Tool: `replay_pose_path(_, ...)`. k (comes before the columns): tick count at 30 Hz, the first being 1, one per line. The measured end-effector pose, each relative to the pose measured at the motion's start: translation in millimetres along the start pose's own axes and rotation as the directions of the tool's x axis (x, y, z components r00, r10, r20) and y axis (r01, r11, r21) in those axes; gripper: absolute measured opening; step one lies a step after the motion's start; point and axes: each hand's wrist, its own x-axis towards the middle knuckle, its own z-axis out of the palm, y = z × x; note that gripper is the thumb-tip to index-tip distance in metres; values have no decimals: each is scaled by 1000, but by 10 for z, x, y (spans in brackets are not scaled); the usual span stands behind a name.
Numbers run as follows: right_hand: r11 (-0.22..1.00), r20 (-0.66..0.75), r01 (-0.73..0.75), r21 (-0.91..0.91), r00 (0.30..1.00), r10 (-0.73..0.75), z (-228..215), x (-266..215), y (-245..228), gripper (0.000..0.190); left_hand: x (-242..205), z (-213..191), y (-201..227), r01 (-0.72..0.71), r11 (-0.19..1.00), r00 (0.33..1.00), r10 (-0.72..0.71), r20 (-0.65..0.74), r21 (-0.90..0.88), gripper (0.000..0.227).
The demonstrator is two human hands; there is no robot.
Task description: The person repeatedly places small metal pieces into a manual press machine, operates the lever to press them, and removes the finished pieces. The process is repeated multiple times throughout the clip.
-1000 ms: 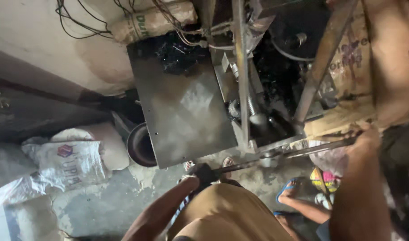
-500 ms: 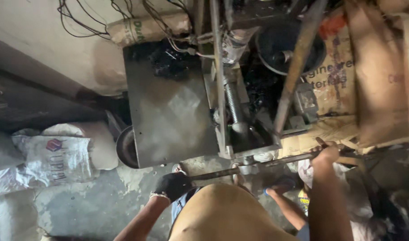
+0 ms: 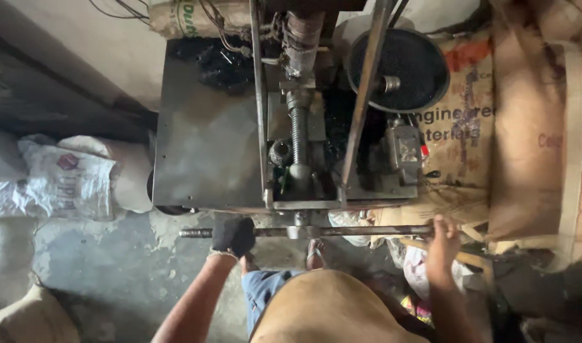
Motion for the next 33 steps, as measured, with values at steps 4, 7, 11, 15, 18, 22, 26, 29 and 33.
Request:
replay_pose_path(4, 929, 110, 346, -136, 937, -333, -4, 417, -826, 40, 75, 61, -39, 43, 997, 992, -49, 113, 58, 20)
replay_pose_path(7, 579, 363, 727, -369, 686, -630, 469, 627, -1245, 29, 87, 40, -52, 46, 985, 979, -77, 188, 164, 21)
replay_pose_path(11, 354, 588, 838, -415, 544, -598, 1103, 729, -1485, 25, 63, -13, 17, 54, 982, 983, -83, 161, 180, 23)
replay_pose_path(15, 69, 636, 802, -593, 520, -570, 1371, 896, -1501, 28, 64, -81, 73, 97, 975, 975, -134, 178, 200, 24)
replay_pose_path(18, 219, 598, 799, -561, 574, -559, 1497, 1119, -1394, 26, 90, -114, 92, 130, 977, 960, -166, 225, 169, 25)
replay_pose_path(22, 375, 513, 779, -502, 618, -595, 1632, 1382, -1223, 22, 86, -99, 92, 114, 972, 973, -151, 173, 207, 25)
replay_pose_path(26, 561, 549, 644, -520, 755, -359, 1605, 1424, -1132, 20, 82, -49, 87, 125, 979, 975, -152, 162, 163, 25)
replay_pose_path(29, 443, 553, 770, -459, 638, -536, 1610, 1425, -1153, 18, 84, -52, 61, 83, 984, 975, -113, 191, 155, 27)
replay_pose_path(33, 561, 549, 702, -440, 704, -450, 1616, 1408, -1185, 22, 126, -147, -1, -97, 985, 953, 50, 300, 145, 33)
